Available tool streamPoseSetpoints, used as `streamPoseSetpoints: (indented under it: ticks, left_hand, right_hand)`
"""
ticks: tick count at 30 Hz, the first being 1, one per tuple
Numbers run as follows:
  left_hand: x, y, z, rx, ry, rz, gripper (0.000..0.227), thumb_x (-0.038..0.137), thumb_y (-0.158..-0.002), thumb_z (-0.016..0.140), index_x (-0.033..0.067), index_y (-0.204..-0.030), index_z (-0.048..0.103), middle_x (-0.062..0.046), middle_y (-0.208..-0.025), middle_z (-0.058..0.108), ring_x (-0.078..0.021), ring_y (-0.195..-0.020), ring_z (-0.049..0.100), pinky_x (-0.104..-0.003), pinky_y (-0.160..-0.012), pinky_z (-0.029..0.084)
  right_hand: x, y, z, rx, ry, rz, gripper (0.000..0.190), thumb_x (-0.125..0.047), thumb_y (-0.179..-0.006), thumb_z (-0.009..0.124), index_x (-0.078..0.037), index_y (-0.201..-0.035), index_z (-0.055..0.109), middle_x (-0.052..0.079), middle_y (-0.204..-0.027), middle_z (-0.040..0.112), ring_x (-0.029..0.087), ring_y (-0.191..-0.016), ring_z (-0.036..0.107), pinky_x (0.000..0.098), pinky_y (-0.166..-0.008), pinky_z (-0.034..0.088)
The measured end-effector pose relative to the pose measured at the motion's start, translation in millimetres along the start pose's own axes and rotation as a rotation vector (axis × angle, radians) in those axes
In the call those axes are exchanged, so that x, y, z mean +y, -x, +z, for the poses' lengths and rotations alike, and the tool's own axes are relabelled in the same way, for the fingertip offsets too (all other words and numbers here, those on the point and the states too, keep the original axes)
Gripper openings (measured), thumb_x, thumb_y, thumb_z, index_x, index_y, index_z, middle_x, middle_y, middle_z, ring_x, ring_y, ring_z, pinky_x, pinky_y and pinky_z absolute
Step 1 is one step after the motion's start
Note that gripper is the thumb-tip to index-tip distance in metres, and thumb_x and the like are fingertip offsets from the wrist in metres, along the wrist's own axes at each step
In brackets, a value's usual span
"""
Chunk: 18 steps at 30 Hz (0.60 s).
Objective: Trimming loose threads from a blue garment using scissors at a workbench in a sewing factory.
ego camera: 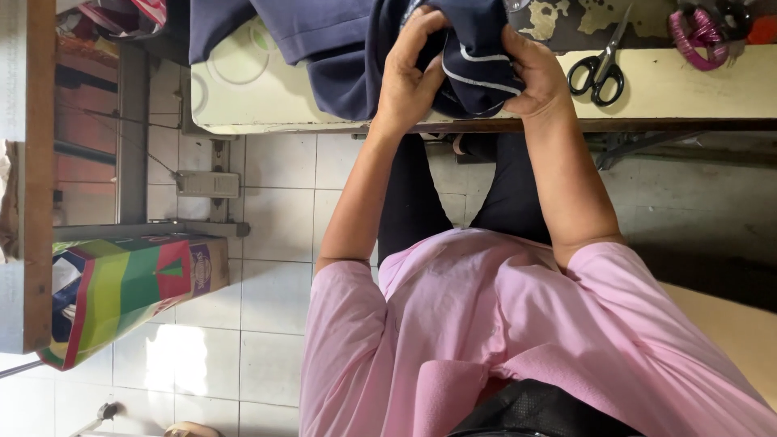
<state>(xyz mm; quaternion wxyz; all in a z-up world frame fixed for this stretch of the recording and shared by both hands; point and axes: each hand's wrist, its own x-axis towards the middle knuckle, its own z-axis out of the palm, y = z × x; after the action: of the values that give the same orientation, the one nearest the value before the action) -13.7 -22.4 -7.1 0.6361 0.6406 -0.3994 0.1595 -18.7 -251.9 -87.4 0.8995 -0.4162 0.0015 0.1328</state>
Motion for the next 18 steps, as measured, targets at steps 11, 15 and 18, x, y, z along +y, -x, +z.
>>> streamPoseSetpoints:
  ticks: [11,15,18]
  left_hand:
    - [53.7,-20.4,-18.2,-0.143,-0.219,0.061,0.030,-0.010,-0.063,0.054,0.0084,-0.083,0.041,-0.007,-0.096,0.053,-0.0222,-0.085,0.050,-0.033,-0.076,0.042]
    - [67.9,-21.1,-21.8,-0.187,-0.116,0.014,0.031,-0.015,-0.069,0.048,0.0083,-0.087,0.039,-0.007,-0.098,0.056,-0.0205,-0.085,0.052,-0.030,-0.071,0.042]
    - [63.5,-15.4,-28.2,-0.256,-0.196,-0.157,0.055,-0.008,-0.070,0.047,0.0112,-0.121,0.053,-0.002,-0.111,0.064,-0.0163,-0.097,0.063,-0.027,-0.074,0.044]
  right_hand:
    - [-14.3,6.3,13.8,0.170,0.039,-0.007,0.026,-0.027,-0.095,0.073,-0.011,-0.116,0.070,0.002,-0.094,0.074,0.018,-0.083,0.073,0.0339,-0.068,0.058]
    - [-13.5,-0.4,20.6,0.061,-0.116,-0.030,0.027,-0.022,-0.098,0.070,-0.009,-0.122,0.067,0.008,-0.099,0.075,0.025,-0.087,0.075,0.0391,-0.074,0.062]
    - [-16.6,1.4,14.8,0.017,-0.130,0.002,0.029,-0.025,-0.100,0.068,-0.010,-0.125,0.065,0.009,-0.110,0.075,0.028,-0.101,0.075,0.0436,-0.088,0.060]
